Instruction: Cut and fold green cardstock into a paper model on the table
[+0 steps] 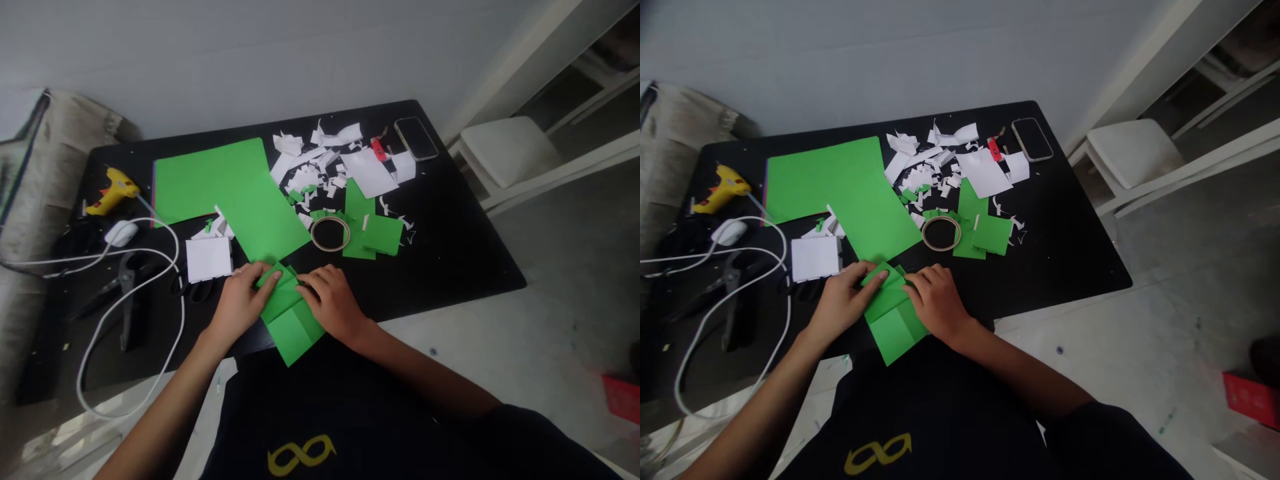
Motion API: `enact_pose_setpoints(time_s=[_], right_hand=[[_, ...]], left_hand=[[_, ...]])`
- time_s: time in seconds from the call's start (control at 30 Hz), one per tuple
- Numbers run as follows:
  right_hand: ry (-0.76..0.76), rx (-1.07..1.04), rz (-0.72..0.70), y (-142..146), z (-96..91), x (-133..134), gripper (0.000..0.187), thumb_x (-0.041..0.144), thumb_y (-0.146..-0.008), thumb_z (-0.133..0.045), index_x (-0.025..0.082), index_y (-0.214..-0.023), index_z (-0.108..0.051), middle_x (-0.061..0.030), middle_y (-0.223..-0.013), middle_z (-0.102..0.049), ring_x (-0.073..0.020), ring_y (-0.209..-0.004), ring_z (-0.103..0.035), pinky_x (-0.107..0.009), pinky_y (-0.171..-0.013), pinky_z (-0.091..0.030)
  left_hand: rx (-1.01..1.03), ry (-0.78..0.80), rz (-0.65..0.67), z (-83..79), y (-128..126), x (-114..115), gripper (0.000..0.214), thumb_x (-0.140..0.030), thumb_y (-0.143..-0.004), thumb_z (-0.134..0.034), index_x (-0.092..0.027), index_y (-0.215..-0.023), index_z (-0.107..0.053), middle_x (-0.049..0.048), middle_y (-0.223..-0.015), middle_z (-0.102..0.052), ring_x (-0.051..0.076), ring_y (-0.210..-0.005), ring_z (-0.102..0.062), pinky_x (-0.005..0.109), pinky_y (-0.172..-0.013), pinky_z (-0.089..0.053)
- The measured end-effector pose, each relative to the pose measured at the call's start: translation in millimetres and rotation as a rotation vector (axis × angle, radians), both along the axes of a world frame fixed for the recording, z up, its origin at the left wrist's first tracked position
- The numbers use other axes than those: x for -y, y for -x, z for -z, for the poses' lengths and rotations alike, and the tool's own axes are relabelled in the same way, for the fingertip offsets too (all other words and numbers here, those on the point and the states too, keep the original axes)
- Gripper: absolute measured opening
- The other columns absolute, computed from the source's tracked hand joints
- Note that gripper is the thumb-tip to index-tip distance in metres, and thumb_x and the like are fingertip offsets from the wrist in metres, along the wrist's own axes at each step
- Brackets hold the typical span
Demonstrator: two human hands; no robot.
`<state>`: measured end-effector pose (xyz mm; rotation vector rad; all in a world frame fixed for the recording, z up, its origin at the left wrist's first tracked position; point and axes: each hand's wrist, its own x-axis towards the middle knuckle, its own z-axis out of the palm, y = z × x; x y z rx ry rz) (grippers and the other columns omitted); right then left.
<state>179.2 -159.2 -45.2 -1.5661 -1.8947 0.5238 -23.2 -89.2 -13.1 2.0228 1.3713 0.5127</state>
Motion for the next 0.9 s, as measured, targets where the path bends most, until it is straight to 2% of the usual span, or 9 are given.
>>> enact_pose_setpoints(time_s=[0.2,0.3,0.53,0.67,0.8,0.9], right_hand=[[0.020,0.035,0.051,5.4,-1.2,1.9,0.011,0.021,-0.103,-0.067,0.017,-0.110,-0.074,-0.0086,-0.103,-0.075,-0.0269,-0.097,-0.062,-0.040,-0.086,-0.044],[0.036,0.051,0.058,7.3,-3.8,0.8,0.014,0.023,-0.102,-0.068,0.015,-0.111,-0.074,-0.0098,-0.103,-0.074,-0.0273,-0.097,-0.062,-0.041,-0.086,-0.044],[0.057,0.078,0.052,8.4,-6.3,0.4,0.017,0.030,-0.102,-0.070,0.017,-0.112,-0.075,-0.0101,-0.104,-0.074,-0.0269,-0.098,-0.063,-0.040,-0.086,-0.044],[0.114,0.125,0.072,10.8,-11.7,2.1,0.016,0.029,-0.101,-0.071,0.015,-0.108,-0.073,-0.0111,-0.103,-0.073,-0.0284,-0.099,-0.062,-0.041,-0.084,-0.043],[0.200,0.157,0.085,13.5,-20.5,-0.2,0.011,0.025,-0.100,-0.072,0.015,-0.105,-0.070,-0.0108,-0.104,-0.073,-0.0290,-0.099,-0.063,-0.041,-0.084,-0.043],[0.251,0.165,0.092,14.3,-25.7,-4.2,0.011,0.024,-0.101,-0.072,0.015,-0.105,-0.068,-0.0109,-0.106,-0.073,-0.0287,-0.100,-0.064,-0.041,-0.085,-0.044]], left_hand=[[-0.100,0.147,0.116,-16.0,-6.3,-14.5,0.030,-0.048,-0.099,-0.055,-0.022,-0.084,-0.060,0.0002,-0.075,-0.064,0.020,-0.070,-0.063,0.032,-0.068,-0.043],[-0.207,0.135,0.141,-19.6,-9.4,-21.6,0.025,-0.045,-0.098,-0.053,-0.023,-0.086,-0.058,0.0006,-0.074,-0.065,0.021,-0.067,-0.063,0.033,-0.065,-0.042],[-0.409,0.105,0.159,-18.6,-17.0,-31.1,0.022,-0.041,-0.097,-0.051,-0.022,-0.101,-0.063,0.0078,-0.088,-0.074,0.027,-0.076,-0.070,0.036,-0.070,-0.047],[-0.393,0.062,0.132,-14.9,-18.4,-30.9,0.022,-0.041,-0.098,-0.051,-0.022,-0.101,-0.062,0.0082,-0.088,-0.073,0.028,-0.079,-0.070,0.038,-0.074,-0.051],[-0.321,-0.034,0.151,-11.3,-18.5,-29.8,0.018,-0.037,-0.097,-0.052,-0.021,-0.097,-0.060,0.0115,-0.099,-0.073,0.029,-0.092,-0.070,0.040,-0.085,-0.053],[-0.335,-0.022,0.154,-11.8,-19.1,-29.9,0.020,-0.038,-0.099,-0.050,-0.022,-0.100,-0.061,0.0116,-0.099,-0.074,0.030,-0.090,-0.071,0.041,-0.083,-0.054]])
